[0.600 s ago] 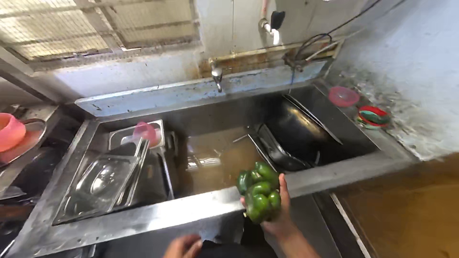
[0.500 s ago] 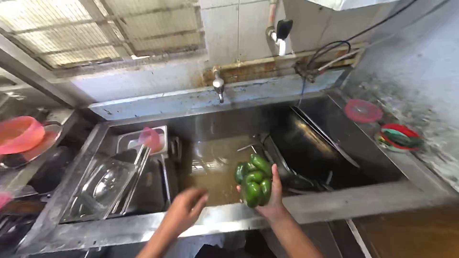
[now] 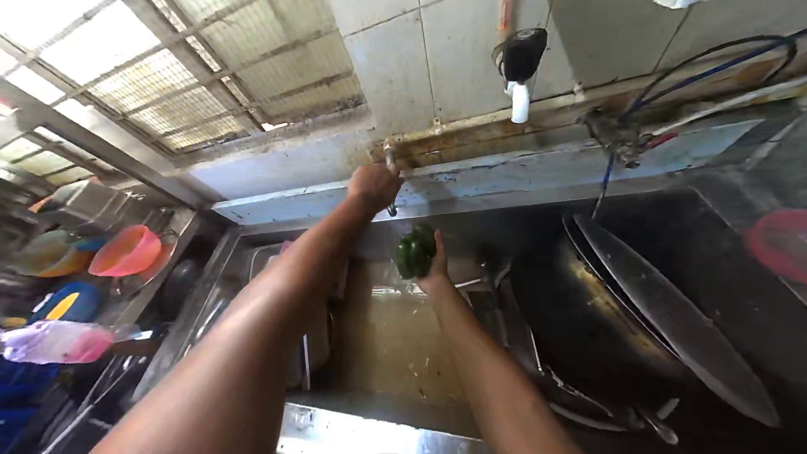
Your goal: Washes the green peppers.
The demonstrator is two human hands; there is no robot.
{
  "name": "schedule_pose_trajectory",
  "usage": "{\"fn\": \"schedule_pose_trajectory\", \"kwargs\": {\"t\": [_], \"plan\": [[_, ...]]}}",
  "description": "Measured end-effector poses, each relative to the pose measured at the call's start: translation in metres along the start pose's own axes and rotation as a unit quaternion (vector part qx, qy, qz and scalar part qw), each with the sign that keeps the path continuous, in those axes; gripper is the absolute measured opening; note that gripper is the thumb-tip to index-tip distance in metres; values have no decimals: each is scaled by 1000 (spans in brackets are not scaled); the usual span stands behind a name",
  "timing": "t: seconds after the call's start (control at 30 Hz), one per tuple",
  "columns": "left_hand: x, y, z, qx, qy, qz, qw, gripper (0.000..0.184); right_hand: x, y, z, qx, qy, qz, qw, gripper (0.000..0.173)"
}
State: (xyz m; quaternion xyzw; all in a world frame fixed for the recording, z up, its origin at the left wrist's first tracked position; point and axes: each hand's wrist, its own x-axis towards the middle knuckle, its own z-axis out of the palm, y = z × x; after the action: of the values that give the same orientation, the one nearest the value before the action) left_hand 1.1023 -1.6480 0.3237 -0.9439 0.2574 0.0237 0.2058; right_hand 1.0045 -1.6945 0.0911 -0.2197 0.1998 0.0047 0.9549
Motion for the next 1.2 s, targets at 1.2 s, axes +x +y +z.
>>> {"fn": "schedule_pose_trajectory", "kwargs": {"t": [1.2], "plan": [[-52,53,260,-963,30,-258,72,52,57,24,66,-574,201,-89,789,83]]}}
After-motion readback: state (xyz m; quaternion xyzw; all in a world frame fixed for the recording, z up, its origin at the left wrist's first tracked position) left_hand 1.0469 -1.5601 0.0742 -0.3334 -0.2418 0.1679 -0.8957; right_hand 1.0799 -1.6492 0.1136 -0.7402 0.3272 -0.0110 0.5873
